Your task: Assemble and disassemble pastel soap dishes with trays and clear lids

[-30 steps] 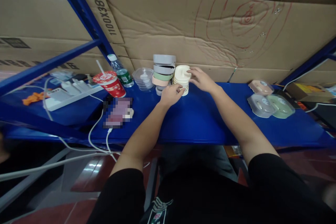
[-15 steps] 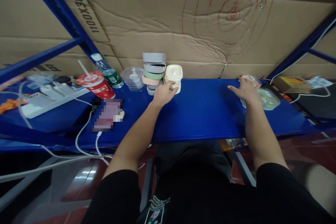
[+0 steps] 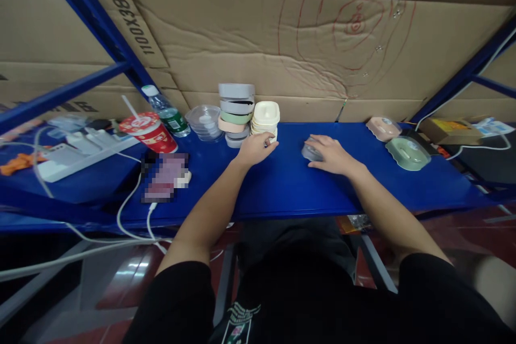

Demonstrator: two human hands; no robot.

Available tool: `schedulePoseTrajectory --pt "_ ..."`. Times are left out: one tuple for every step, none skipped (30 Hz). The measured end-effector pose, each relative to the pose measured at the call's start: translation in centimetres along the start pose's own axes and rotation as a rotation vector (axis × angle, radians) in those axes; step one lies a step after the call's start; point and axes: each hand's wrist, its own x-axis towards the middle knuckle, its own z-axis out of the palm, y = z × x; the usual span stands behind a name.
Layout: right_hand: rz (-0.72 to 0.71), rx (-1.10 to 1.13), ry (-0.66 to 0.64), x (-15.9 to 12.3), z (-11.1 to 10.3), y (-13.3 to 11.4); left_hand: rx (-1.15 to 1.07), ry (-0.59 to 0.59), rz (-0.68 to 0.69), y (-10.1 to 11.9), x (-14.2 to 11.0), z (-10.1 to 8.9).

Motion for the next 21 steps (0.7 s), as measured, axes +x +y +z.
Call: schedulePoseTrajectory --pt "0.009 -0.015 -0.012 0.8 0.0 -1.0 -0.005 -0.004 0.003 0.0 0.0 0.0" --pt "0.030 -0.024 -0.030 1.7 0.0 -1.9 -0.011 -0.006 0.003 0.0 0.0 -0.1" --pt "0.046 -0.020 -0.053 2.5 0.1 -2.5 -0.020 -0.006 0.003 0.0 -0.1 -0.2" --pt "0.041 -0.006 -0.069 3.2 0.2 -3.0 -0.031 -0.003 0.007 -0.1 -0.1 -0.2" --pt "0.016 0.019 -0.076 3.9 0.4 -3.3 -0.044 0.002 0.018 -0.1 -0.1 -0.3" --pt "-0.025 0.058 -0.073 4.4 0.6 -3.5 -0.057 0.007 0.039 -0.2 -0.2 -0.4" --pt "-0.073 0.110 -0.058 4.9 0.9 -3.6 -0.070 0.008 0.067 -0.3 -0.2 -0.5" --pt "-0.119 0.173 -0.034 5.1 1.2 -3.6 -0.078 -0.001 0.100 -0.3 -0.3 -0.6" --pt "-0.157 0.241 -0.003 5.2 1.6 -3.6 -0.081 -0.022 0.132 -0.3 -0.4 -0.6" --pt "-0.184 0.303 0.032 5.2 1.9 -3.6 -0.078 -0.050 0.159 -0.2 -0.5 -0.7" --pt "-0.200 0.353 0.069 5.1 2.3 -3.5 -0.072 -0.081 0.178 -0.1 -0.6 -0.7" --pt "-0.205 0.388 0.107 5.0 2.5 -3.4 -0.066 -0.111 0.190 0.0 -0.7 -0.8" --pt "-0.204 0.408 0.140 4.7 2.7 -3.4 -0.064 -0.135 0.194 0.2 -0.8 -0.8" --pt "-0.198 0.417 0.166 4.5 2.7 -3.4 -0.065 -0.145 0.194 0.4 -0.8 -0.9" --pt "-0.188 0.420 0.183 4.2 2.7 -3.4 -0.069 -0.143 0.192 0.7 -0.9 -0.9" --pt "-0.178 0.419 0.196 4.0 2.5 -3.4 -0.078 -0.130 0.191 0.9 -0.9 -0.9" --pt "-0.171 0.413 0.205 3.7 2.4 -3.6 -0.090 -0.109 0.190 1.1 -1.0 -1.0" --pt "-0.167 0.402 0.216 3.5 2.1 -3.8 -0.109 -0.085 0.191 1.2 -1.0 -1.0" --pt "-0.170 0.386 0.230 3.3 1.9 -4.0 -0.139 -0.063 0.195 1.4 -1.1 -1.0" --pt "-0.179 0.365 0.246 3.1 1.7 -4.2 -0.183 -0.047 0.198 1.5 -1.1 -0.9" --pt "-0.189 0.339 0.264 3.0 1.5 -4.4 -0.241 -0.037 0.198 1.6 -1.1 -0.8"
